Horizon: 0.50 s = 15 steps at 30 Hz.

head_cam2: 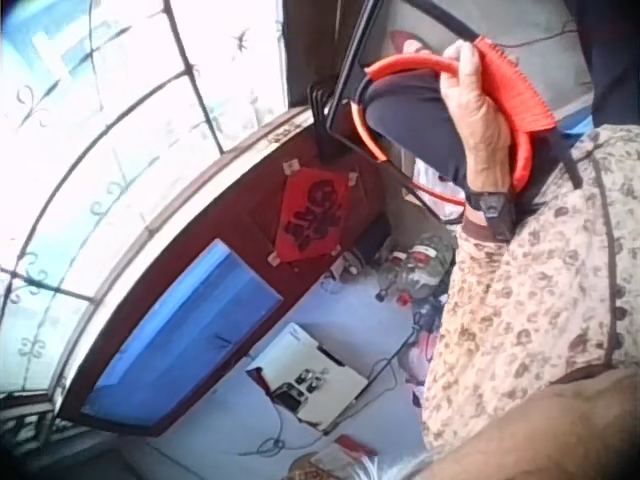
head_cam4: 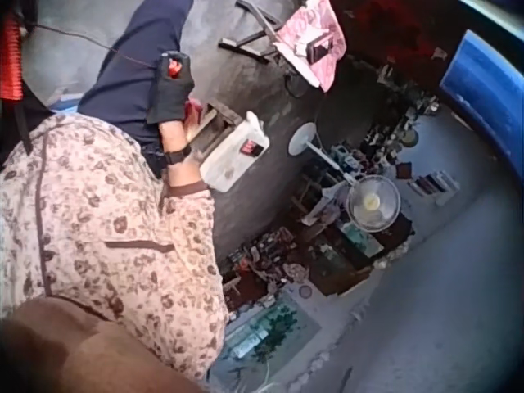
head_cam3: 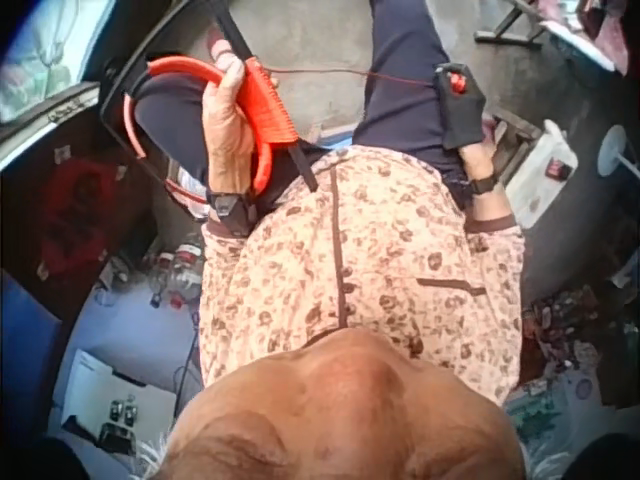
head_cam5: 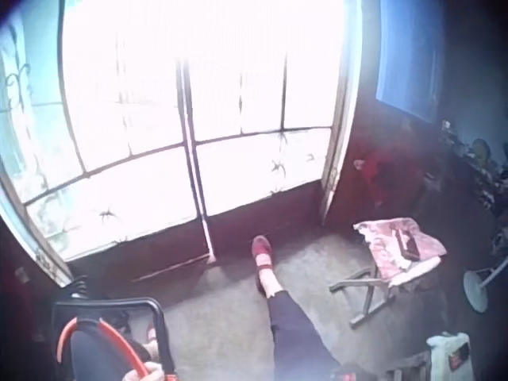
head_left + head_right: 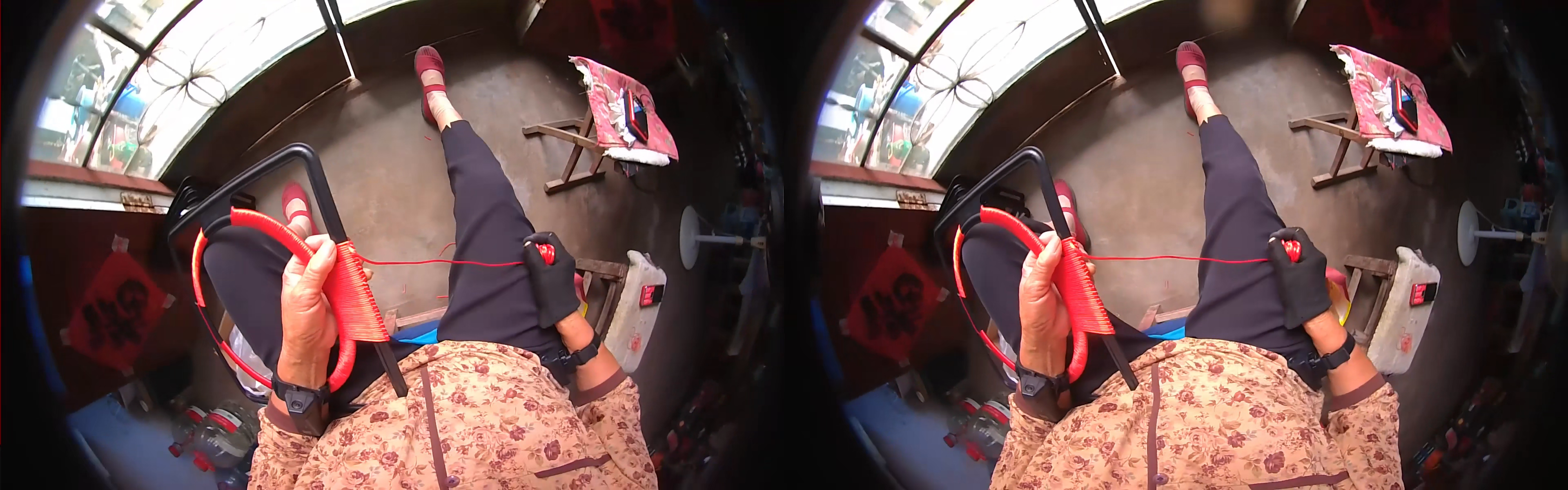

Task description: Wrapping a red decorative cord around the circular section of a black furniture frame.

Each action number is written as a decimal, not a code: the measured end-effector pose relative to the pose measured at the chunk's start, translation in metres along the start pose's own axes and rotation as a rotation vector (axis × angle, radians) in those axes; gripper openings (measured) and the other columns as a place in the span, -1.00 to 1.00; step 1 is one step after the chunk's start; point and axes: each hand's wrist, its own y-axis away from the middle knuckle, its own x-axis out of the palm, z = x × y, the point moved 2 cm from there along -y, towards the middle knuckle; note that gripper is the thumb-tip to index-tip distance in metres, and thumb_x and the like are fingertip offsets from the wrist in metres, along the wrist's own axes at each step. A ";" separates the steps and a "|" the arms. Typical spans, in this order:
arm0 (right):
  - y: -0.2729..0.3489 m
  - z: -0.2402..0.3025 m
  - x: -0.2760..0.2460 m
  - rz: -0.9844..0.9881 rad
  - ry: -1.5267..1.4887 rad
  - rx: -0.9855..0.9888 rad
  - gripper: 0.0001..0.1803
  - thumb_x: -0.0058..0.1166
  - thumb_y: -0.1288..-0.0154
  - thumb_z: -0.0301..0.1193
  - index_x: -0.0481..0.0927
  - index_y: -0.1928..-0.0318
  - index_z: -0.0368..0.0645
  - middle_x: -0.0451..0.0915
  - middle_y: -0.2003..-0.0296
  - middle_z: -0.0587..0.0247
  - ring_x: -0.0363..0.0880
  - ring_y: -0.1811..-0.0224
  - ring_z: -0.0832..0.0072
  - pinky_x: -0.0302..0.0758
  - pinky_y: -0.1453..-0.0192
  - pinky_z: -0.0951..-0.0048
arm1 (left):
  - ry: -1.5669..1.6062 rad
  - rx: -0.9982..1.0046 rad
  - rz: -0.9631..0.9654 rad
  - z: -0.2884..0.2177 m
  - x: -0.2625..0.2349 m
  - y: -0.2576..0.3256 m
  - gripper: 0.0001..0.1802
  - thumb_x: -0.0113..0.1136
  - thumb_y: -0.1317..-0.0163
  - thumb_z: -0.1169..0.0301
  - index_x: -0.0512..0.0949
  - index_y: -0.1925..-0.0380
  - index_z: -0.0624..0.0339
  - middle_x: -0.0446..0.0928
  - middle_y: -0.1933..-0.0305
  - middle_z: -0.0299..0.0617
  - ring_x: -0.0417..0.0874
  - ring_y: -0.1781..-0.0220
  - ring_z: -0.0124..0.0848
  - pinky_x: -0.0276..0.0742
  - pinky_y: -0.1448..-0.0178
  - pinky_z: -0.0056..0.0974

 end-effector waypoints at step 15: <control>-0.026 -0.019 -0.114 -0.153 -0.807 0.426 -0.61 -0.13 -0.48 -0.12 0.52 0.05 -0.20 0.46 0.49 0.47 0.24 0.67 0.80 0.14 0.61 0.69 | -0.342 0.175 -0.006 -0.025 0.028 -0.004 -0.85 0.03 -0.40 0.40 0.40 0.09 0.16 0.54 0.28 -0.11 0.61 0.42 -0.38 0.61 0.37 -0.37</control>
